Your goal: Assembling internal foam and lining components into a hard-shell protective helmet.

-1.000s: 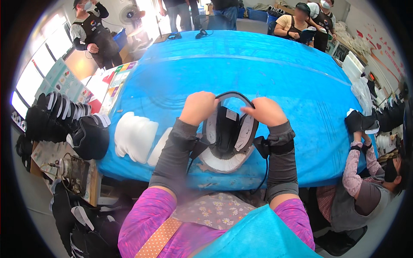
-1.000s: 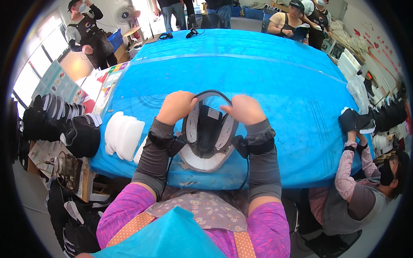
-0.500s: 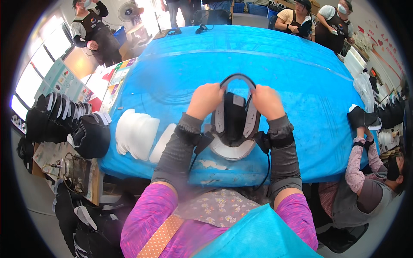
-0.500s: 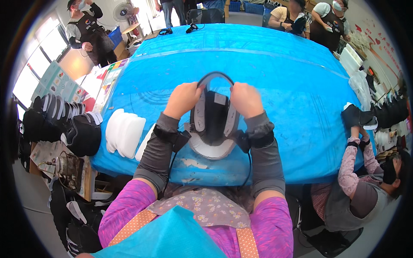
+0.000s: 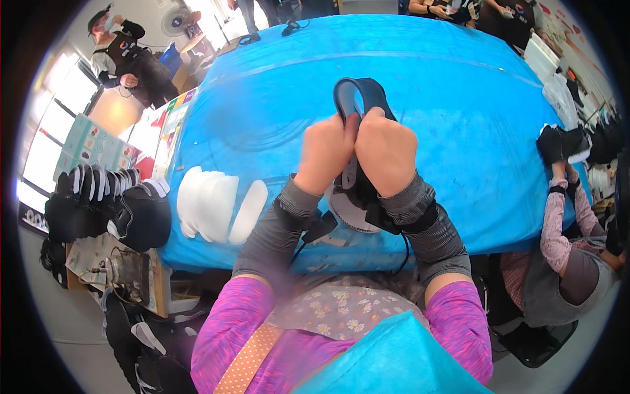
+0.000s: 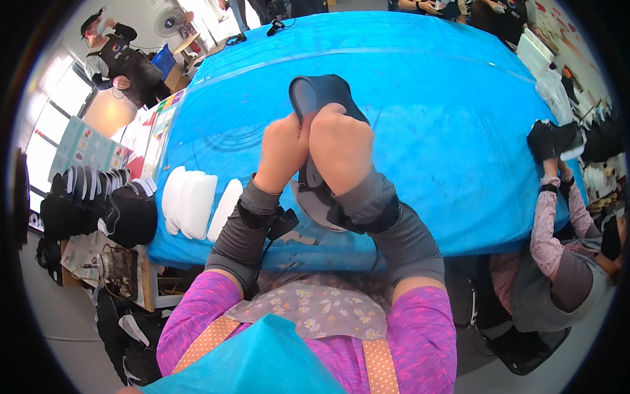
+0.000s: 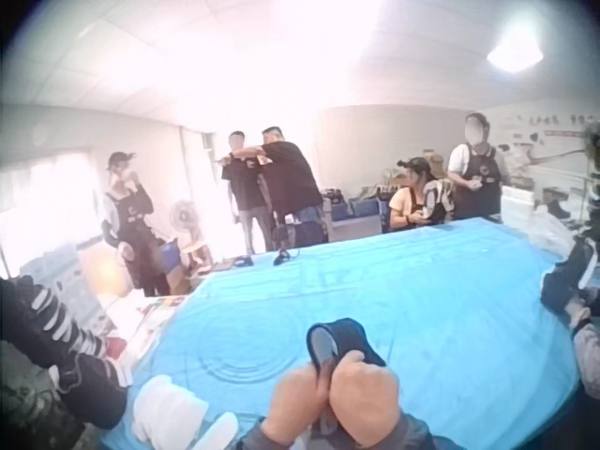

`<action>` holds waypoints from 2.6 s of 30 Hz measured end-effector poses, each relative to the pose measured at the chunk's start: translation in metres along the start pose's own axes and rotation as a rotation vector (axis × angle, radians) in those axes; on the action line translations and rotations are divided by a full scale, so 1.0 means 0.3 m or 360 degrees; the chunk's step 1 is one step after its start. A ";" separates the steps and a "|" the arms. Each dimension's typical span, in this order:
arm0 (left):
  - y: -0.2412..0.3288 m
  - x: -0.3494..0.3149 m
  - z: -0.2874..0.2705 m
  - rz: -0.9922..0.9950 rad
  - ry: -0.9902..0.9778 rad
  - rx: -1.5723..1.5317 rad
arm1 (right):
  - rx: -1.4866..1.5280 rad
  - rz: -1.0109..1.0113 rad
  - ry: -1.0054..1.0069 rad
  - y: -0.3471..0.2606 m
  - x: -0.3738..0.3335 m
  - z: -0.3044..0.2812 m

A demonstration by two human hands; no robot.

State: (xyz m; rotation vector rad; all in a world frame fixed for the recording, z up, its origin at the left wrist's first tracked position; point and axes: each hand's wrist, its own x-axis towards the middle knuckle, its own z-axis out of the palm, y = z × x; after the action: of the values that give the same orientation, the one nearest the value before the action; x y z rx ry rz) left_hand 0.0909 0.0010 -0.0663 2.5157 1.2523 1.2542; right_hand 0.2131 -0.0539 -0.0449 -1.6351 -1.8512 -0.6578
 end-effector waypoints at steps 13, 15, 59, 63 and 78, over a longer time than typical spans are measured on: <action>-0.069 0.047 -0.054 -0.0094 0.0191 -0.0068 | 0.0102 0.0144 0.0009 0.086 0.025 0.019; -0.052 0.037 -0.043 -0.0114 0.0232 -0.0079 | 0.0096 0.0169 0.0049 0.055 0.033 0.030; -0.179 0.024 -0.038 0.0292 -0.0261 0.0263 | 0.0218 -0.0079 -0.0605 0.164 0.025 0.107; -0.169 0.022 -0.040 0.0318 -0.0275 0.0365 | 0.0322 -0.0063 -0.0620 0.146 0.029 0.067; -0.149 0.017 -0.045 0.0391 -0.0269 0.0146 | 0.0289 -0.0100 -0.0597 0.165 0.019 0.103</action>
State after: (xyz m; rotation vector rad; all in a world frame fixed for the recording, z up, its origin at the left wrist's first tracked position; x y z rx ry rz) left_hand 0.0546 0.0306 -0.0714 2.8428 1.0125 1.0159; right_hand 0.2586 -0.0222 -0.0635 -1.6691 -2.1601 -0.2054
